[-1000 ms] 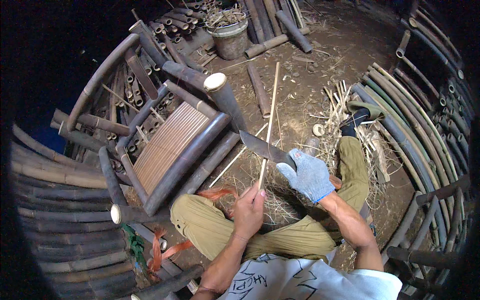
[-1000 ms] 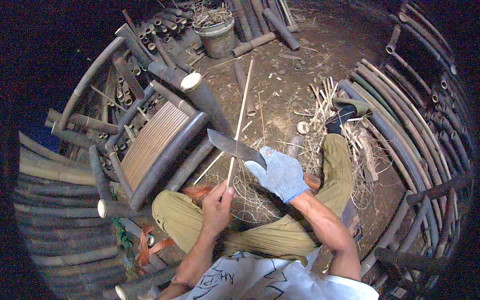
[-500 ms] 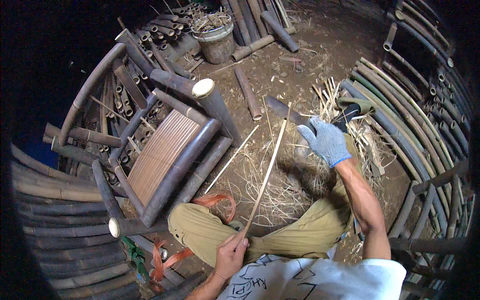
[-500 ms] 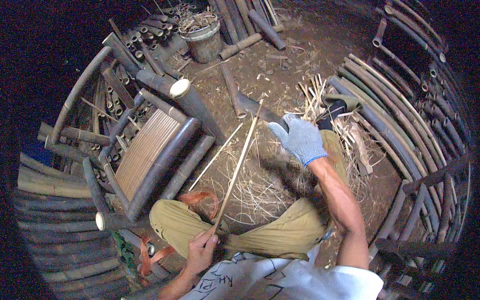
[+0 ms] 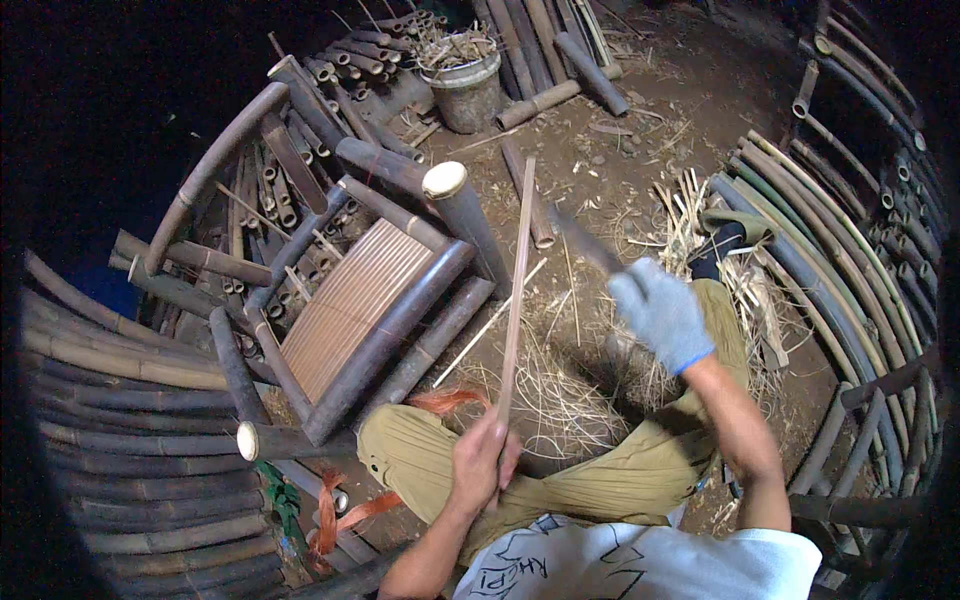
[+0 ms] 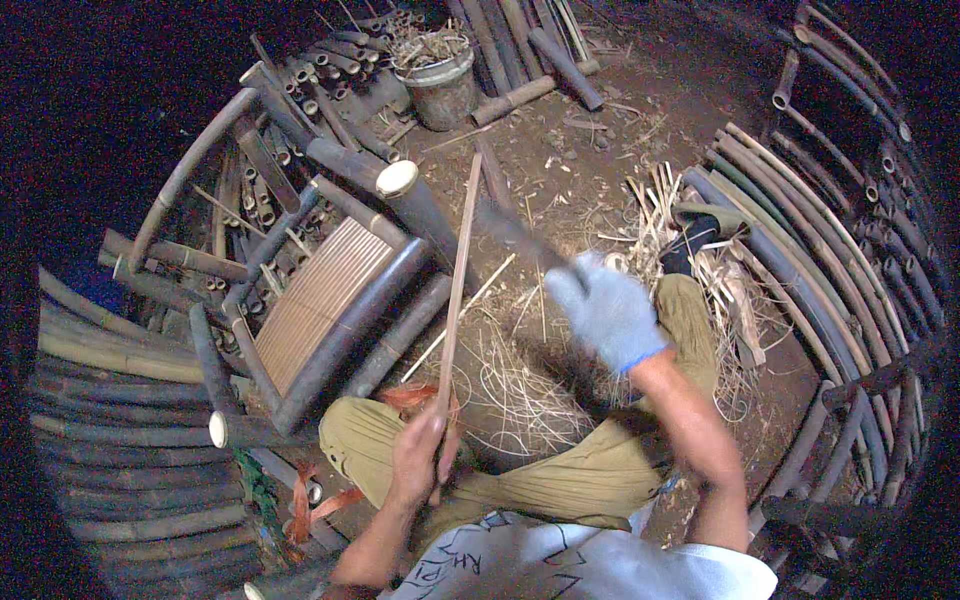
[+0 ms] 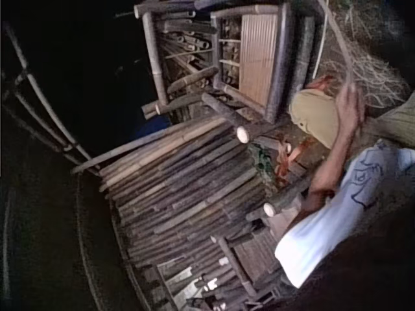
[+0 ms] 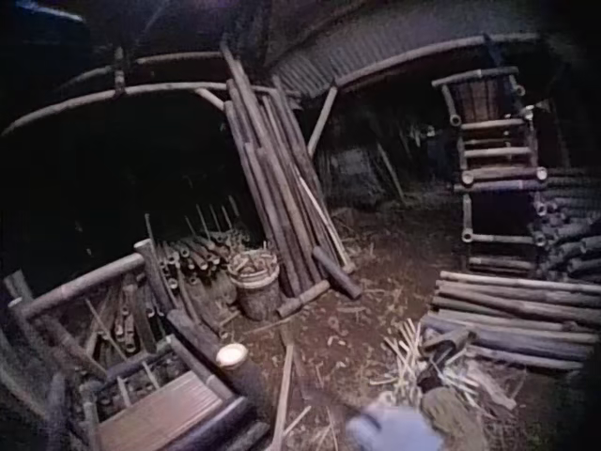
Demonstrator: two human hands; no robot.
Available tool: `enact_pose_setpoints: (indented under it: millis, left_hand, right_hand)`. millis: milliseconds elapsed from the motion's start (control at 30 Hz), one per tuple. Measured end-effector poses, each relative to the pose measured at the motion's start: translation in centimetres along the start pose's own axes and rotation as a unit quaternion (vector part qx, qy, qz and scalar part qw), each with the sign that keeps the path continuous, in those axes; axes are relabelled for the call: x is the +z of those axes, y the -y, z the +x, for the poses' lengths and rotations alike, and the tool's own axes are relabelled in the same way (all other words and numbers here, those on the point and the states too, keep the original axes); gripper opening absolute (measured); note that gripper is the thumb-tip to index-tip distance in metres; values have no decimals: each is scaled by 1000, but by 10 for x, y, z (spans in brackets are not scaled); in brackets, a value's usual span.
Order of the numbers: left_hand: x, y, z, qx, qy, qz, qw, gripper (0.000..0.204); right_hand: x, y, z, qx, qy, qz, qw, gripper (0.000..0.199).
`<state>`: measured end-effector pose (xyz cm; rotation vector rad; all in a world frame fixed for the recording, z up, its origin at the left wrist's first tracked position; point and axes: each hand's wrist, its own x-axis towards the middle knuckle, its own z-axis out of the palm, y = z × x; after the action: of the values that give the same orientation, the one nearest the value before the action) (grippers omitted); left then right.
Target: The person constructs a bamboo chair by whittling bamboo strips with a knife and weaving them through the frame by hand.
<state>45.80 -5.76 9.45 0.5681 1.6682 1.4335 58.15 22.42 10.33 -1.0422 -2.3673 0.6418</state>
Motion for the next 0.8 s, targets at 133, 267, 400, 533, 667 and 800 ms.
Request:
enact_pose_setpoints:
  millis: [133,267,400,533,667,800]
  left_hand:
    - [40,-41,44,25,-9,-110,994,30]
    - [43,-44,46,33,-2,-78,996,36]
    - [50,-33,40,35,-30,-56,997,43]
    - [48,-30,25,-7,-41,-27,999,44]
    - [31,-24,13,4,-36,-55,998,44]
    - [19,-20,3,-1,-45,-48,998,42]
  right_hand:
    - [20,40,-51,-75,35,53,995,43]
    - [31,46,-65,-89,57,94,990,43]
    - [35,38,-53,-72,32,75,994,43]
    - [45,34,-51,-84,9,67,994,46]
    - [44,39,-43,-82,29,56,995,46]
    - [45,58,-56,-110,96,60,987,49]
